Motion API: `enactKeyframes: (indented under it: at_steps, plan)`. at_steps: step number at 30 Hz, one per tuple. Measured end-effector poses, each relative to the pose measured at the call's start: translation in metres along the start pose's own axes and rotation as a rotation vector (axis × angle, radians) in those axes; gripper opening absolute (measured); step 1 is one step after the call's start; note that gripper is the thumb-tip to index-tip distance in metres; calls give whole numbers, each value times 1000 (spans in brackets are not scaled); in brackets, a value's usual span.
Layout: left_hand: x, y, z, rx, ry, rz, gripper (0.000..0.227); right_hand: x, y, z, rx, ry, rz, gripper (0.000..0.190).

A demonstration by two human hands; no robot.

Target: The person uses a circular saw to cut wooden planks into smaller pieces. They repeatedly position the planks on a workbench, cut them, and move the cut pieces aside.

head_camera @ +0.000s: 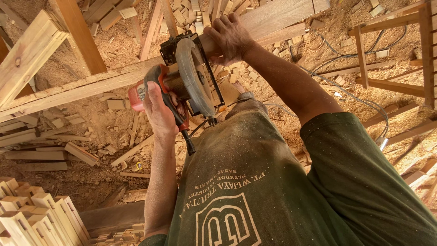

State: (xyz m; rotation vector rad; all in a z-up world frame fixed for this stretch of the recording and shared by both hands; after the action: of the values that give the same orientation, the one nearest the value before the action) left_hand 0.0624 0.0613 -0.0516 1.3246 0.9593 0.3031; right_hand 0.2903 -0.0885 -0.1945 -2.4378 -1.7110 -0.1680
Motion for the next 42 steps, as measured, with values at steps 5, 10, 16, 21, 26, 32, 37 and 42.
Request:
enactKeyframes:
  at_steps: [5,10,16,21,26,32,37,42]
  plan:
    - [2,23,14,5,-108,171,79,0,1,-2,0,13,6,101]
    - [5,33,21,-59,-176,187,73,1,1,-3,-18,24,3,98]
    - [14,40,25,-97,-186,202,71,1,1,-3,4,5,7,98]
    - [21,42,26,-92,-162,144,72,2,1,-3,5,-28,13,101]
    - [29,49,30,-81,-184,178,74,1,0,-3,2,-44,10,101]
    - [39,56,36,-184,-227,169,71,2,1,-3,14,-59,23,101]
    - [57,59,34,-165,-177,157,71,2,2,-1,46,-90,39,97]
    - [87,64,29,-76,-129,156,62,-1,1,5,70,-138,51,93]
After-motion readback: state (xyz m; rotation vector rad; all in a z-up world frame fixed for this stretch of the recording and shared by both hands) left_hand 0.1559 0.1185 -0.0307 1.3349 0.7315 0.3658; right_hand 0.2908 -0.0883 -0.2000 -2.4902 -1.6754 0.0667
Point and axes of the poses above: each hand's wrist, its own x-axis towards the middle knuckle, its own z-axis out of the palm, y = z × x, the point moved 8 cm from there along x, towards the middle knuckle, and after that the axes turned 7 degrees about -x, right-handed, at the moved point
